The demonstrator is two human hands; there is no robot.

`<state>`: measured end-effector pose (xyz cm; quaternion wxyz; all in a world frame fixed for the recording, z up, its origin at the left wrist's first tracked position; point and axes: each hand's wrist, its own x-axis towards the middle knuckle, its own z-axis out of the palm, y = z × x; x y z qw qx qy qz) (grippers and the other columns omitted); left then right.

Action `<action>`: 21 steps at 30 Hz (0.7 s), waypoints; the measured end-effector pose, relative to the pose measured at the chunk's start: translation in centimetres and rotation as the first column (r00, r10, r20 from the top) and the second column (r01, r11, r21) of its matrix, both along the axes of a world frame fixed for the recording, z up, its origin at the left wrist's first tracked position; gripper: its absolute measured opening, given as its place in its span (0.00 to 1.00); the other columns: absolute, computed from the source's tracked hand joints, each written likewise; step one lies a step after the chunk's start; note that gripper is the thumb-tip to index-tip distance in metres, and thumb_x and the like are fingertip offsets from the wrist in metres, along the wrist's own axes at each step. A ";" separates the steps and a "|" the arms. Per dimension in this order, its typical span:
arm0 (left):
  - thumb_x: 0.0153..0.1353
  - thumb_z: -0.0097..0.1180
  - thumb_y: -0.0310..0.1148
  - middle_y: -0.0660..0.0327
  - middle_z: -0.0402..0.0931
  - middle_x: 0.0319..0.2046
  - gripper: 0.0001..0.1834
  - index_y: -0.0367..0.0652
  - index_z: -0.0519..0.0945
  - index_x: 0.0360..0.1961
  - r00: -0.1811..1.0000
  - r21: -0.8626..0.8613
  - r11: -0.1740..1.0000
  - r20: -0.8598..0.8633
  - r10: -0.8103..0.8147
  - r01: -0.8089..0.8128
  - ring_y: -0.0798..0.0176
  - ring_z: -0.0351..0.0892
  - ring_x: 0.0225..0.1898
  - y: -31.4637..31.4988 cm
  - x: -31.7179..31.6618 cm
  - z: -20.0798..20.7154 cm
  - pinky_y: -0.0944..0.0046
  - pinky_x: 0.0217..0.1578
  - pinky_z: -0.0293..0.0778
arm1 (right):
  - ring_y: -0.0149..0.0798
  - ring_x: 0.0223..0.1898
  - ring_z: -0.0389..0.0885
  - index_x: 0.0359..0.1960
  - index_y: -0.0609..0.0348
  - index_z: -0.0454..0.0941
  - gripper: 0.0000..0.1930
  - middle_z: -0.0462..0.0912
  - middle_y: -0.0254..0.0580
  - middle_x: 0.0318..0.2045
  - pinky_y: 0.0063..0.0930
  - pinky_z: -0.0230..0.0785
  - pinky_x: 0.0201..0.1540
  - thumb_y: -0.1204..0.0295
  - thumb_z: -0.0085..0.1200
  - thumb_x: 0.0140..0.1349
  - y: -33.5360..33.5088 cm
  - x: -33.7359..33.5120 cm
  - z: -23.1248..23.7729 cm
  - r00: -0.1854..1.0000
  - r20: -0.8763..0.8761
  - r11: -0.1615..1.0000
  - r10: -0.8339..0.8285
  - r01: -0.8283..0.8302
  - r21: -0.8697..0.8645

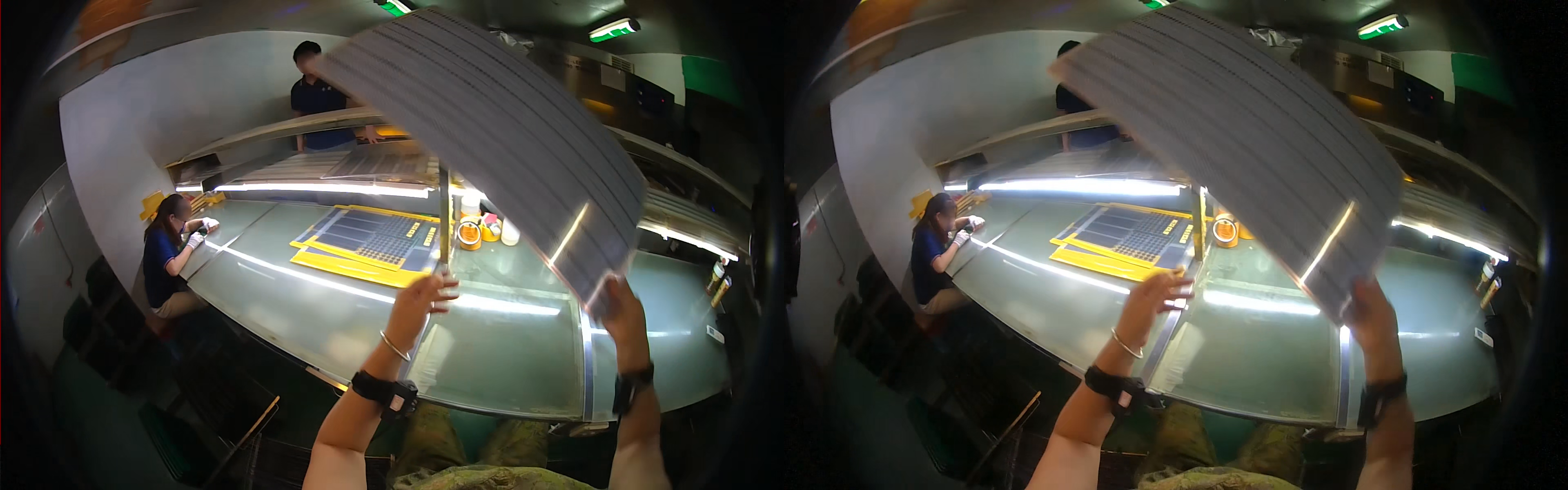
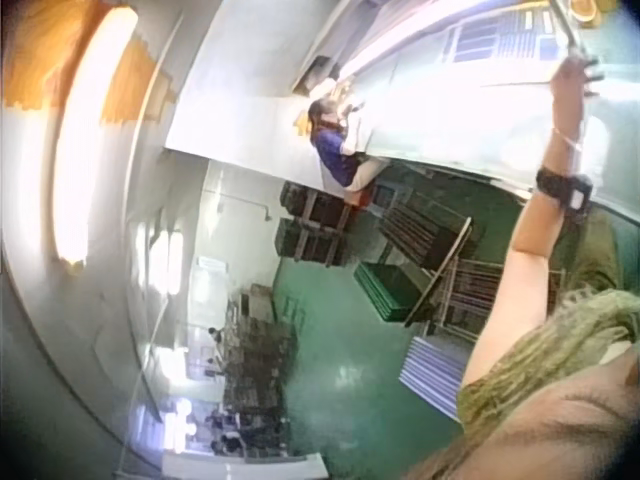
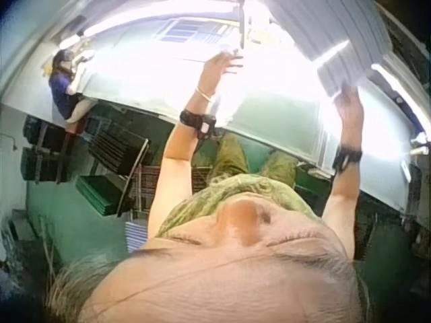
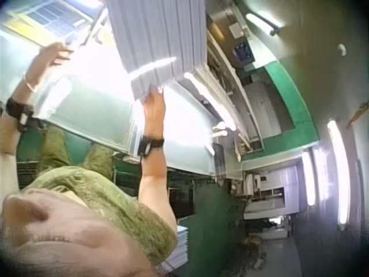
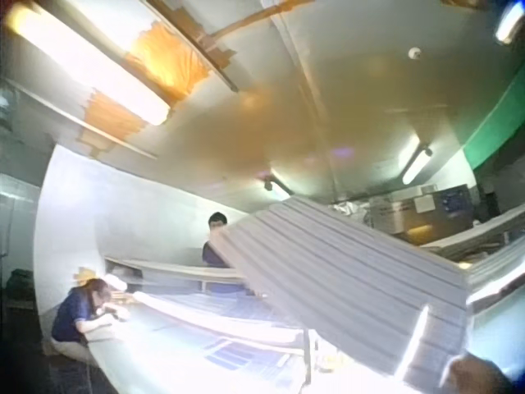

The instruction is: Inspecting and organizing large printed circuit board or solar panels at a factory workstation.

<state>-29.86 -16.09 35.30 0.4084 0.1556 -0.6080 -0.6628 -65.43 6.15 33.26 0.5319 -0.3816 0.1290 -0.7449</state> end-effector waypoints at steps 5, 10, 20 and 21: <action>0.56 0.50 0.50 0.49 0.65 0.54 0.27 0.45 0.71 0.52 0.568 -0.671 0.738 0.578 0.586 -0.078 0.47 0.62 0.57 -5.5 6.0 -16.1 0.51 0.56 0.59 | 0.33 0.42 0.76 0.42 0.61 0.71 0.09 0.77 0.39 0.40 0.17 0.71 0.42 0.78 0.48 0.59 -23.6 3.0 12.6 0.933 0.198 0.944 -0.300 0.260 0.204; 0.54 0.48 0.56 0.53 0.55 0.62 0.32 0.51 0.67 0.57 0.086 -0.762 0.622 0.617 0.782 -0.180 0.45 0.48 0.64 -6.0 12.9 -23.2 0.38 0.60 0.43 | 0.36 0.41 0.76 0.37 0.62 0.71 0.07 0.76 0.41 0.37 0.26 0.73 0.42 0.81 0.49 0.56 -37.5 15.4 17.8 0.869 -0.243 0.900 -0.430 0.392 -0.191; 0.51 0.51 0.56 0.57 0.61 0.59 0.28 0.55 0.74 0.52 0.099 -0.879 0.421 0.410 0.907 -0.221 0.49 0.52 0.63 -5.0 12.6 -23.0 0.37 0.59 0.43 | 0.53 0.60 0.60 0.60 0.62 0.57 0.37 0.63 0.59 0.57 0.50 0.49 0.61 0.47 0.47 0.57 -50.5 18.8 11.8 -0.123 -0.950 0.920 -0.286 0.243 -0.308; 0.51 0.51 0.56 0.57 0.62 0.59 0.28 0.55 0.74 0.51 0.096 -0.880 0.424 0.413 0.906 -0.214 0.49 0.53 0.63 -4.9 12.5 -22.8 0.37 0.59 0.43 | 0.54 0.62 0.56 0.62 0.62 0.54 0.42 0.60 0.60 0.59 0.52 0.44 0.63 0.43 0.47 0.54 -51.9 18.7 10.7 -0.759 -0.570 0.695 -0.316 0.224 -0.684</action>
